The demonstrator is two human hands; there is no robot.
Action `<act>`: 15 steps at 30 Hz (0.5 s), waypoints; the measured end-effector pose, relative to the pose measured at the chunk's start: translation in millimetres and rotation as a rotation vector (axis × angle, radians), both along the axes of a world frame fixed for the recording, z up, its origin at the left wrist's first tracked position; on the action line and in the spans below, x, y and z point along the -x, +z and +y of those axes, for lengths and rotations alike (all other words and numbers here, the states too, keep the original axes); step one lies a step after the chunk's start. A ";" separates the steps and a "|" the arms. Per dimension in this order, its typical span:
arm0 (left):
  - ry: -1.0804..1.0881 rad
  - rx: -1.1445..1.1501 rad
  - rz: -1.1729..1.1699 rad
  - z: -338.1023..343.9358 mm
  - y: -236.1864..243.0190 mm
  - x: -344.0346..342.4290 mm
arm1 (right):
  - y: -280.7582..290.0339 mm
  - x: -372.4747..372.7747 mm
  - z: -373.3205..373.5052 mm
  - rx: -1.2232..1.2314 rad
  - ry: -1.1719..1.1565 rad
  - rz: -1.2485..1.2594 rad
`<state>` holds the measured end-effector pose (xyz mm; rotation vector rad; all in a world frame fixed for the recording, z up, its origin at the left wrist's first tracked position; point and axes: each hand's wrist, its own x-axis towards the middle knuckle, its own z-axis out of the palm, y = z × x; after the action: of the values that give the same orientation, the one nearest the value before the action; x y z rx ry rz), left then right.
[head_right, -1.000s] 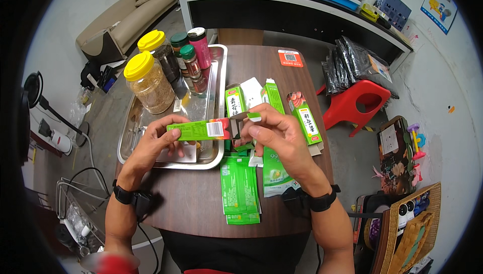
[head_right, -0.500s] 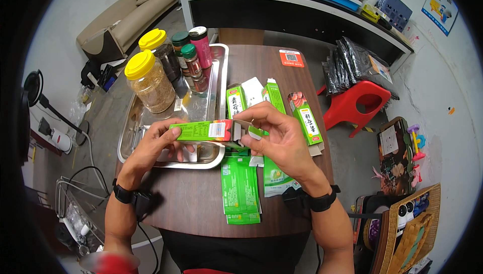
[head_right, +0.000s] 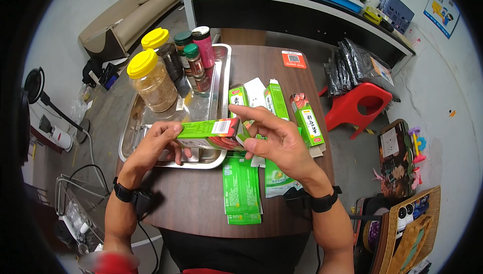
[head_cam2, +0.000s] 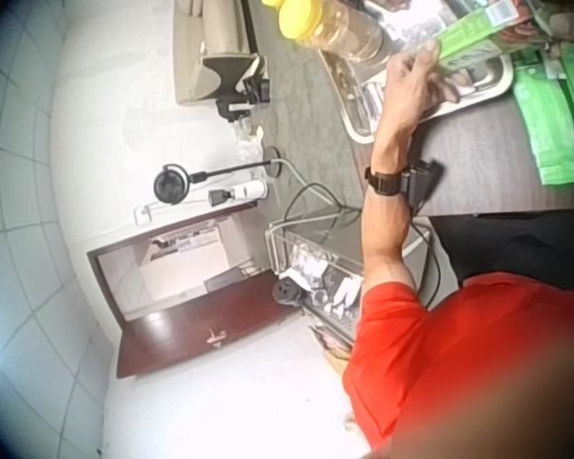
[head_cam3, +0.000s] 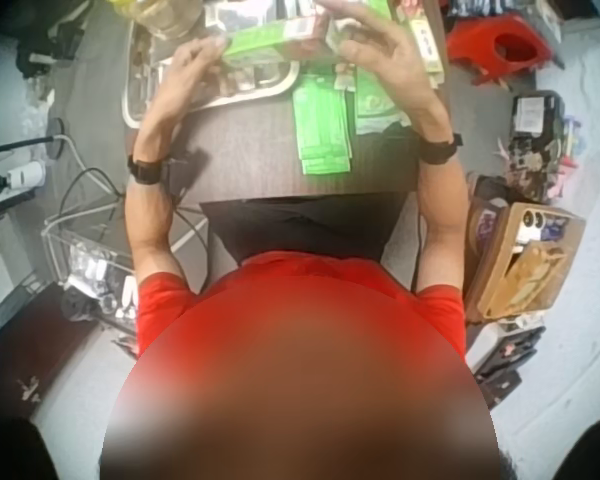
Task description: Organizing and inspecting boxes and tubes of wasabi and ginger paste on a metal tray.
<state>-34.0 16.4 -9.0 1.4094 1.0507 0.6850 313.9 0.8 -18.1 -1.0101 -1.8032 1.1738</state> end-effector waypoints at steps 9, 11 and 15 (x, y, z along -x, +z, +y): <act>-0.012 0.031 0.013 0.5 -3.1 1.0 | -2.8 -1.0 -0.5 0.013 0.010 0.004; -0.008 0.034 0.009 1.3 -3.3 0.2 | -1.3 -1.3 -0.2 0.012 0.007 0.004; -0.012 0.035 0.012 1.0 -1.4 0.0 | -2.1 -1.9 0.0 0.016 0.007 0.008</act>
<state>-34.0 17.4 -10.4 1.3897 1.0585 0.6474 315.9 0.8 -20.2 -1.0073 -1.7953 1.1965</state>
